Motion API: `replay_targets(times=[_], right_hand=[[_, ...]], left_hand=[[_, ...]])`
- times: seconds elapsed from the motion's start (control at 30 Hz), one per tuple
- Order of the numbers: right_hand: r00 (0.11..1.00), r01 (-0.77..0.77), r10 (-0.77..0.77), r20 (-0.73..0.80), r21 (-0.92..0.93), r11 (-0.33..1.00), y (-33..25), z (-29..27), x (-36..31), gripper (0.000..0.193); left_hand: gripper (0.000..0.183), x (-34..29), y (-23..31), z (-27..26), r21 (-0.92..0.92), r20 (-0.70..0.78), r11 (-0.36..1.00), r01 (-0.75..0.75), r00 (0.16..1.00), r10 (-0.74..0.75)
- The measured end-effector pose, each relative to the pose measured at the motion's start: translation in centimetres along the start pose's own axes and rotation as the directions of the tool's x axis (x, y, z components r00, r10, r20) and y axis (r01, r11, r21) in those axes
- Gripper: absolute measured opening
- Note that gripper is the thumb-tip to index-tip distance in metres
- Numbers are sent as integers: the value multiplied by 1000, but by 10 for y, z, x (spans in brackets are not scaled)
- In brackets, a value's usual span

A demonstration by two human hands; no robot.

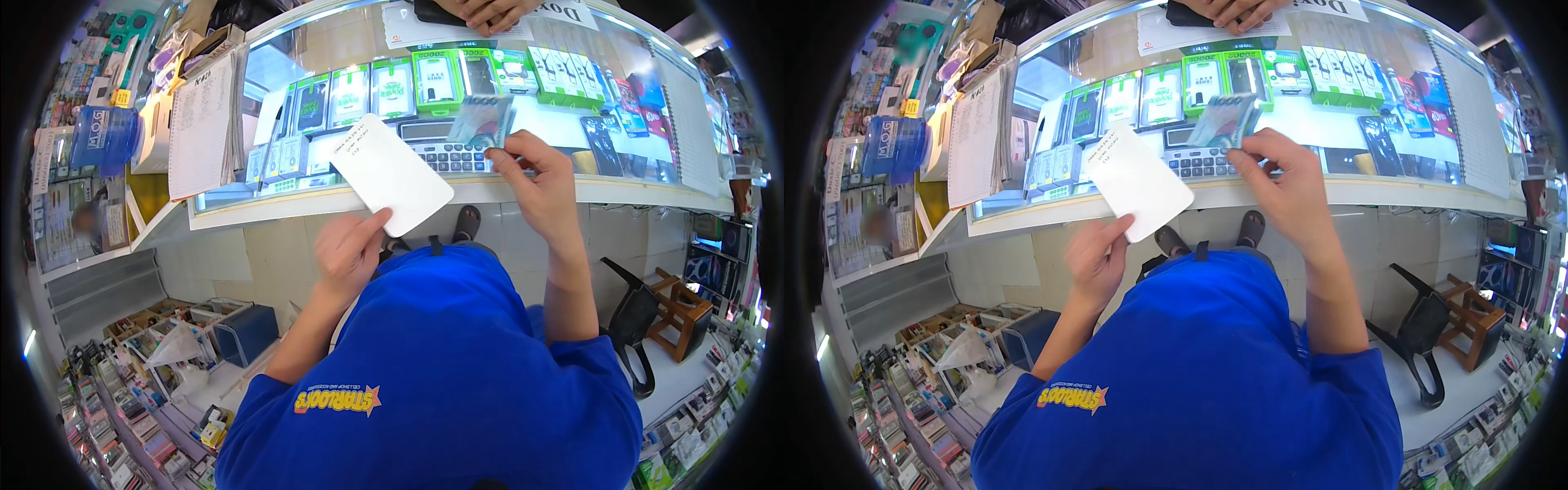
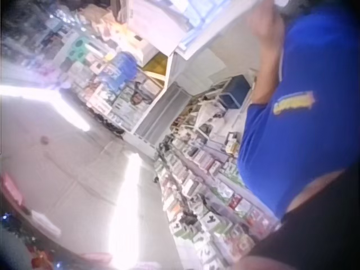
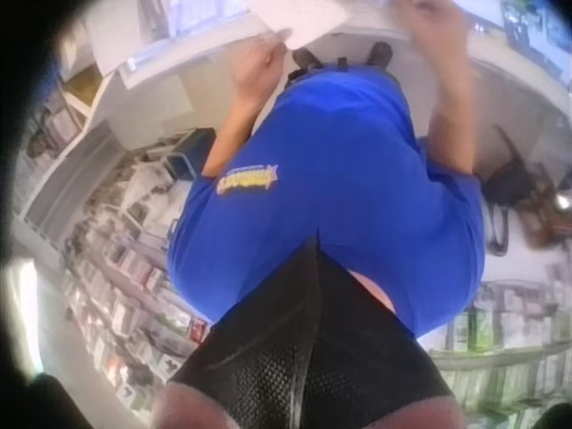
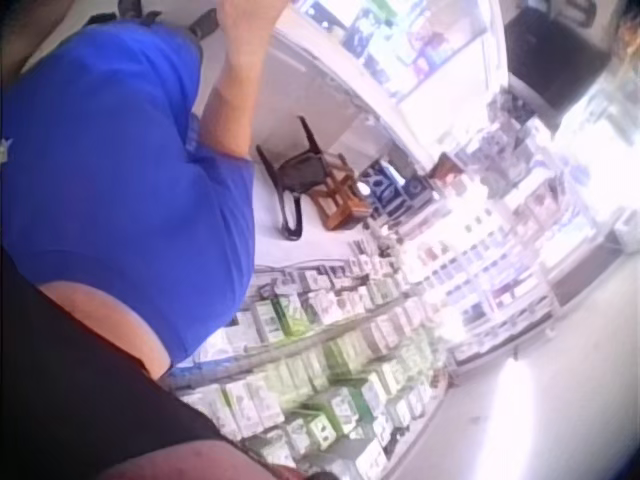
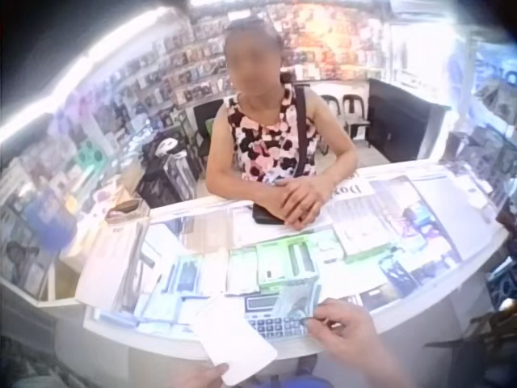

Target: The person handles cash and documents at a counter, exchanging money with a cashier and another customer. They count banknotes, receive change, and place items into a wallet. The person also picks up a small box and a plastic cup, then walks around the store.

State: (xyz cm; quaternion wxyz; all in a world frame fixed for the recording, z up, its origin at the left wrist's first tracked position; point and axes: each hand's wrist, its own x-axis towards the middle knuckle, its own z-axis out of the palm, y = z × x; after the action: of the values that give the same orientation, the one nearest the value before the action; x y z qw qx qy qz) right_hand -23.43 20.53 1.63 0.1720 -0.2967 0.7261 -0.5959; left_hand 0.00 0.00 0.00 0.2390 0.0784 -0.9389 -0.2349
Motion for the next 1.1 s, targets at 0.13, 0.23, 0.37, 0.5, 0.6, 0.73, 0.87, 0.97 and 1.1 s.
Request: replay_targets(times=[0.13,0.23,0.37,0.5,0.6,0.73,0.87,0.97,1.1], right_hand=[[995,93,-98,33,128,987,-12,21,-6,8],[942,251,-272,196,126,960,-18,36,-6,10],[759,462,-517,396,232,856,-31,77,1,19],[613,585,-595,520,208,784,-61,136,-3,23],[549,655,-624,556,178,734,-84,196,-16,21],[643,616,-568,513,94,782,-112,287,-58,27],[674,621,-600,431,108,776,-138,393,-88,38],[698,504,-466,545,89,859,-166,458,-103,37],[578,521,-520,629,206,828,-199,550,-115,45]], left_hand=[[25,-11,20,-3,-278,-30,923,267,958,-286],[18,-25,25,-15,-550,-39,748,371,884,-466],[16,-53,26,-28,-751,-67,481,452,673,-737],[17,-84,8,-57,-850,-166,421,317,596,-785],[17,-122,-18,-93,-860,-200,427,280,586,-785],[18,-180,-58,-152,-862,-253,452,228,579,-775],[20,-240,-102,-217,-785,-397,592,183,584,-708],[18,-284,-119,-266,-736,-460,637,230,521,-719],[18,-340,-144,-316,-733,-548,655,183,412,-728]])
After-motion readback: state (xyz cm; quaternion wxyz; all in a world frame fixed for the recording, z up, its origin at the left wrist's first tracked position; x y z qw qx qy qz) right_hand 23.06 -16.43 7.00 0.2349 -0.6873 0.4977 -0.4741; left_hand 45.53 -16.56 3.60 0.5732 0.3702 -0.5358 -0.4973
